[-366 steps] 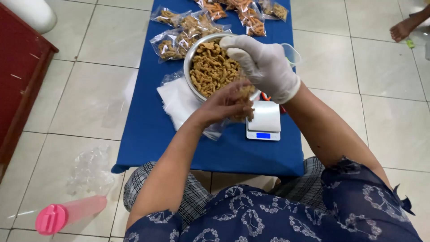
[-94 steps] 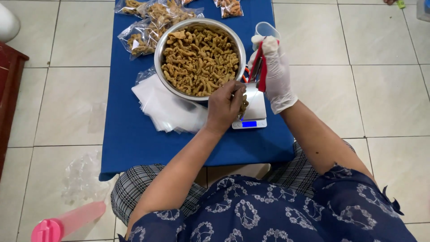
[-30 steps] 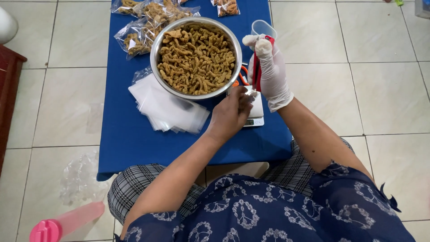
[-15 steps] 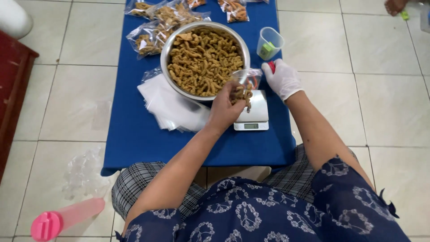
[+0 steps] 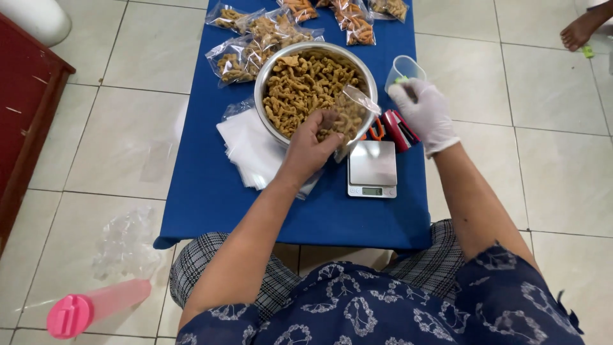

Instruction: Manually filling small plastic bags with snacks from a large bowl and sealing them using a hand-held sealer.

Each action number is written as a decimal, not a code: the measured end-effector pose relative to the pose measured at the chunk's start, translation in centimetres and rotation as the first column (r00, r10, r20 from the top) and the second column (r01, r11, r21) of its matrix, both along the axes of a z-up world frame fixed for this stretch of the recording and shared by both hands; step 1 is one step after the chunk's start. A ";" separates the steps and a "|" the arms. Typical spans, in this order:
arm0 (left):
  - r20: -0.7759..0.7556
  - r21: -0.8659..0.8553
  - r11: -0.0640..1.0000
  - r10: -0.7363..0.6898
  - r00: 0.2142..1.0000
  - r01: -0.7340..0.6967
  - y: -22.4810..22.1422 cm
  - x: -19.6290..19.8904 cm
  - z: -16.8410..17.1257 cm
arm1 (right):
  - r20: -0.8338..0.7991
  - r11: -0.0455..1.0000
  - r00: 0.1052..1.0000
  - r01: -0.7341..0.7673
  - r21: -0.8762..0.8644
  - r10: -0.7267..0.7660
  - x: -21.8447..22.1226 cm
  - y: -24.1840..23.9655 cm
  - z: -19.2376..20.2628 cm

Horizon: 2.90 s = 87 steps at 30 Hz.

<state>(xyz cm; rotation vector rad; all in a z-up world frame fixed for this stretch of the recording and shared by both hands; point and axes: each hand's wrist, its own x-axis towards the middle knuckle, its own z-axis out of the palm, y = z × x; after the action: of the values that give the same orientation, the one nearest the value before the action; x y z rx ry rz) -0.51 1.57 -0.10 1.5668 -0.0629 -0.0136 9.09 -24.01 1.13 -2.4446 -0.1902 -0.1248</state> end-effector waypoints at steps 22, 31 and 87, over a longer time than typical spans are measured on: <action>0.133 -0.439 0.830 0.437 0.889 -0.343 9.9 2.8 1.8 | -0.251 0.220 0.878 0.172 0.960 0.408 12.2 14.4 5.2; 0.256 0.118 0.839 0.491 0.833 -0.531 11.7 0.3 2.2 | -0.207 0.828 0.971 0.015 0.561 0.123 5.3 11.3 6.3; 0.124 0.553 0.818 -0.266 0.956 0.156 3.6 -8.2 6.4 | -0.198 0.651 0.742 -0.388 0.652 0.640 -11.4 7.7 7.9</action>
<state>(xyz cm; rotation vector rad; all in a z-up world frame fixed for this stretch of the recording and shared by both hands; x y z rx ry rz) -8.68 5.12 6.34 2.1192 -0.4244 -0.0571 -2.33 -16.32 9.01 -1.6566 -0.5821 0.5341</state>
